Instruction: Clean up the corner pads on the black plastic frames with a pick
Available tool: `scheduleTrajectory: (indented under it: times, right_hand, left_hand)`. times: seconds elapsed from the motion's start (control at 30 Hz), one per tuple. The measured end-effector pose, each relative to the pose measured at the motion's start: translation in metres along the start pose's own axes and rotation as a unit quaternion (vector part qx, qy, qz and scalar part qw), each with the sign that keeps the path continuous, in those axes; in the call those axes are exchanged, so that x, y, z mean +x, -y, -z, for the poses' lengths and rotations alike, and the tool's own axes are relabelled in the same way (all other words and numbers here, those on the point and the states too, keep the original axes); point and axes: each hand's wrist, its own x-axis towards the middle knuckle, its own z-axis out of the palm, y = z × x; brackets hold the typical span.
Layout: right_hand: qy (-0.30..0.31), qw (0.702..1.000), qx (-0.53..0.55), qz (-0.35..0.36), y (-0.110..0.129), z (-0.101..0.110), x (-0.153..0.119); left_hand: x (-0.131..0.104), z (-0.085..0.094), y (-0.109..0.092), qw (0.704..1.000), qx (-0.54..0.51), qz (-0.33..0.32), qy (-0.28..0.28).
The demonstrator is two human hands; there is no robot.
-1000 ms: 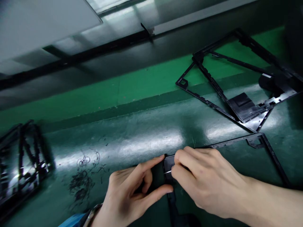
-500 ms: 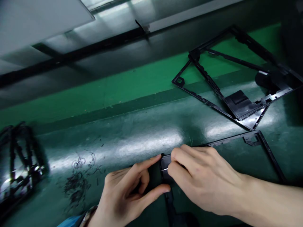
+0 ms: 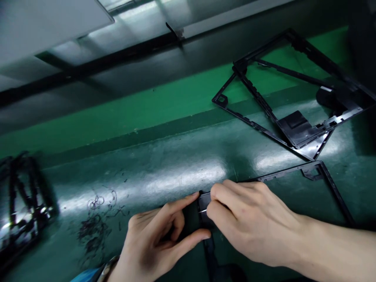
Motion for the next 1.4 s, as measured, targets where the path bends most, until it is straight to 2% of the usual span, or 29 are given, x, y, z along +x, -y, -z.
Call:
scheduleTrajectory:
  times: [0.57,0.87,1.4]
  right_hand:
    - [0.006,1.0,0.0,0.0,0.0013,0.0002,-0.001]
    - [-0.01,1.0,-0.009,0.003,0.0001,-0.0007,0.0021]
    - [0.011,1.0,-0.014,0.007,0.0017,0.0019,0.0017]
  left_hand:
    - [0.0003,0.0007,-0.0007,1.0,0.001,0.003,0.0]
    - [0.0007,0.0013,-0.0012,1.0,0.004,0.0,-0.005]
    - [-0.0014,-0.0004,-0.0004,1.0,0.003,0.007,-0.003]
